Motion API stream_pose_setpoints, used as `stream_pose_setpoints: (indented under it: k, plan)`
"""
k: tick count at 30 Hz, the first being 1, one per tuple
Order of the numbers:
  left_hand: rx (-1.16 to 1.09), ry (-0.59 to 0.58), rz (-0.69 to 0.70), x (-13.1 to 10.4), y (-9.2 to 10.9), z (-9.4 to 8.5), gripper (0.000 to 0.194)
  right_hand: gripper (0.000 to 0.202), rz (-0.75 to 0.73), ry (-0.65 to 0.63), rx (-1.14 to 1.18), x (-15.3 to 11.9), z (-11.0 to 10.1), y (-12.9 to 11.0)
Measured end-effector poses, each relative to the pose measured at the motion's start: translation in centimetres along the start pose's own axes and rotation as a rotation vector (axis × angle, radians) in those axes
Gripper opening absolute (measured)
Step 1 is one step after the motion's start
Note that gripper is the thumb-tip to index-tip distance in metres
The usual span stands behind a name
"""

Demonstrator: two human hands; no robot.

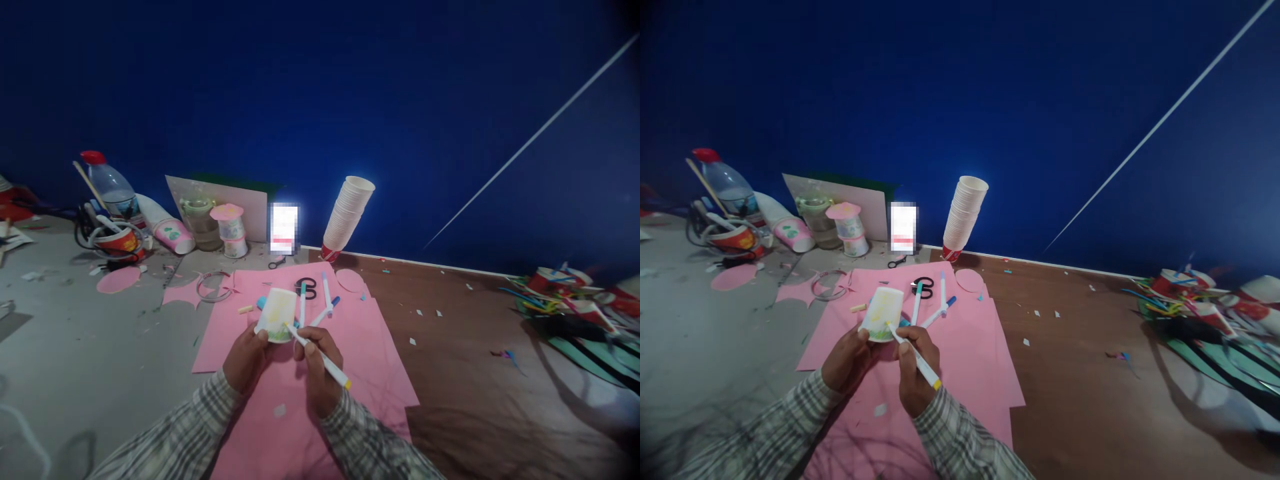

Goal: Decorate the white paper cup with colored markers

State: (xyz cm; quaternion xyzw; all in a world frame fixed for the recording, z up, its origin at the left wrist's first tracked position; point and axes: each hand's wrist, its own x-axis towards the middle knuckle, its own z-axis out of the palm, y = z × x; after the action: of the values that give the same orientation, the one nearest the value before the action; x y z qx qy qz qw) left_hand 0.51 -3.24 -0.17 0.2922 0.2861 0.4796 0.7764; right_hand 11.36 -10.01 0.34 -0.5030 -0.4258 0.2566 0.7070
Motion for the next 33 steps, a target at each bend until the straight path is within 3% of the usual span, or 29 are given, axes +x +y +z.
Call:
stream_pose_setpoints:
  k: [22, 33]
  plan:
    - [-0.006, 0.04, 0.014, 0.08, -0.13, -0.11, 0.034, 0.017, 0.014, -0.023, 0.012, -0.03, 0.05, 0.03]
    - [-0.076, -0.038, -0.037, 0.14, 0.12, -0.38, 0.041, 0.024, -0.069, 0.016, 0.02, 0.37, -0.14, -0.35]
